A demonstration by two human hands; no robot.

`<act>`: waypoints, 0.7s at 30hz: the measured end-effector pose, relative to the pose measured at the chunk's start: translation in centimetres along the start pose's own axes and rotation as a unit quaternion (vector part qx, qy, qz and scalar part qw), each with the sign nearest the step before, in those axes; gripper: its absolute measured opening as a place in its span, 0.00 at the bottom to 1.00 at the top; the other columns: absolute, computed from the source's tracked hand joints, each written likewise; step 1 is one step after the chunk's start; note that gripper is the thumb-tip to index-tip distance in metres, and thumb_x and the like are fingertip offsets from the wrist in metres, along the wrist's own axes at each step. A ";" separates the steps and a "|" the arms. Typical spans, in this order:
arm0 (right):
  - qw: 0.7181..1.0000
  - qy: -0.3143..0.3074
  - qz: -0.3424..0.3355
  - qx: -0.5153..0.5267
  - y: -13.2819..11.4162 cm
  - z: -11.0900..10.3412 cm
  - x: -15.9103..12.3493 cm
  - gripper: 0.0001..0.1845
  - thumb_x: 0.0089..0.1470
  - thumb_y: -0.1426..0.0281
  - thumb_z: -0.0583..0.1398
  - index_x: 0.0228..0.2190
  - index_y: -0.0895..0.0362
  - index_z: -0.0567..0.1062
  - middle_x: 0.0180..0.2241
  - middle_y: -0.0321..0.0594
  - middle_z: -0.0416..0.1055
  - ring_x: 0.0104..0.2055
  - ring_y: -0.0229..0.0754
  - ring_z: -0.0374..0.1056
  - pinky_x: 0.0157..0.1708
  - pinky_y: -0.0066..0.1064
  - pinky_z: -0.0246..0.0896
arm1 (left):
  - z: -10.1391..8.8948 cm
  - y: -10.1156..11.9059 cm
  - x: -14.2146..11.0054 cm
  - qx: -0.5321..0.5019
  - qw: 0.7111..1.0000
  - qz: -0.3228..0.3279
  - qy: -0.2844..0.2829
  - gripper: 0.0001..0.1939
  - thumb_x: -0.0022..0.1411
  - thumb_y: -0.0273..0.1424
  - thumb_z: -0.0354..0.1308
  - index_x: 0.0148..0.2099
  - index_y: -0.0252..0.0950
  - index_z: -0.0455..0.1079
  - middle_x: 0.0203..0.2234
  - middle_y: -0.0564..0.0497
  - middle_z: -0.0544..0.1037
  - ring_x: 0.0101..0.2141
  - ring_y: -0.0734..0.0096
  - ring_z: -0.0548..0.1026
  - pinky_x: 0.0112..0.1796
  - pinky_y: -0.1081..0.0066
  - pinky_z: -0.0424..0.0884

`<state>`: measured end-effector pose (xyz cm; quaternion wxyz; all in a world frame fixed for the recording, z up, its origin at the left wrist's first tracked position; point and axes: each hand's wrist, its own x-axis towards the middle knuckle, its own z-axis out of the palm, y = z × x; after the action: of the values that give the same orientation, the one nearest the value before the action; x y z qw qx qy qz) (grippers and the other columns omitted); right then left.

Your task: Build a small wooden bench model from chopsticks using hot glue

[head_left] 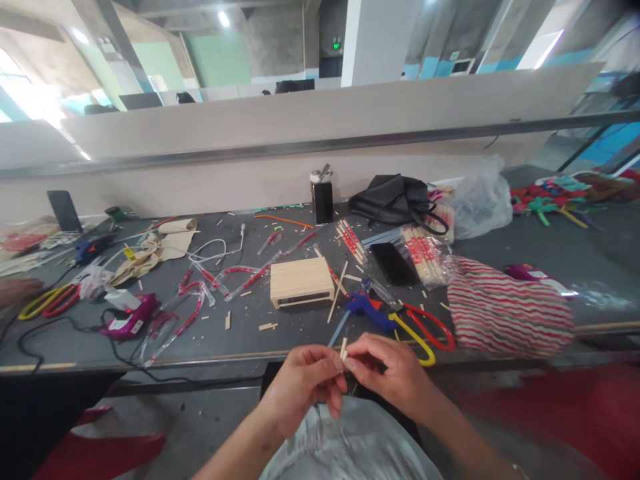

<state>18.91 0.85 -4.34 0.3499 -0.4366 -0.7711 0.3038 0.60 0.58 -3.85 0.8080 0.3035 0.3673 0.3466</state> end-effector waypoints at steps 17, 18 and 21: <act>0.984 0.059 -0.144 -0.090 1.0 0.8 0.3 0.09 0.53 0.79 0.55 0.24 0.55 0.68 0.21 0.32 0.64 0.24 0.34 0.60 0.26 0.26 0.54 | -0.2 0.2 -0.3 0.024 0.998 -0.052 -0.015 0.13 0.50 0.35 0.66 0.28 0.29 0.72 0.17 0.50 0.74 0.12 0.75 0.69 0.13 0.76 0.68; 0.985 0.058 -0.141 -0.086 0.8 0.7 0.3 0.09 0.53 0.79 0.55 0.25 0.55 0.68 0.21 0.32 0.65 0.24 0.34 0.61 0.26 0.26 0.54 | -0.3 0.2 -0.2 0.024 0.998 -0.053 -0.015 0.13 0.50 0.35 0.66 0.28 0.29 0.72 0.17 0.50 0.73 0.12 0.75 0.69 0.13 0.76 0.67; 0.990 0.034 -0.124 -0.063 0.4 0.4 0.2 0.08 0.56 0.77 0.55 0.27 0.55 0.70 0.23 0.34 0.67 0.26 0.34 0.63 0.27 0.25 0.56 | -0.4 0.4 -0.2 0.024 0.998 -0.053 -0.015 0.13 0.50 0.35 0.66 0.29 0.28 0.72 0.17 0.50 0.73 0.12 0.75 0.69 0.13 0.76 0.67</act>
<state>18.74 1.13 -4.80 0.3829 -0.3693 -0.8243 0.1938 0.10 0.74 -3.72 0.8234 0.3077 0.3787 0.2896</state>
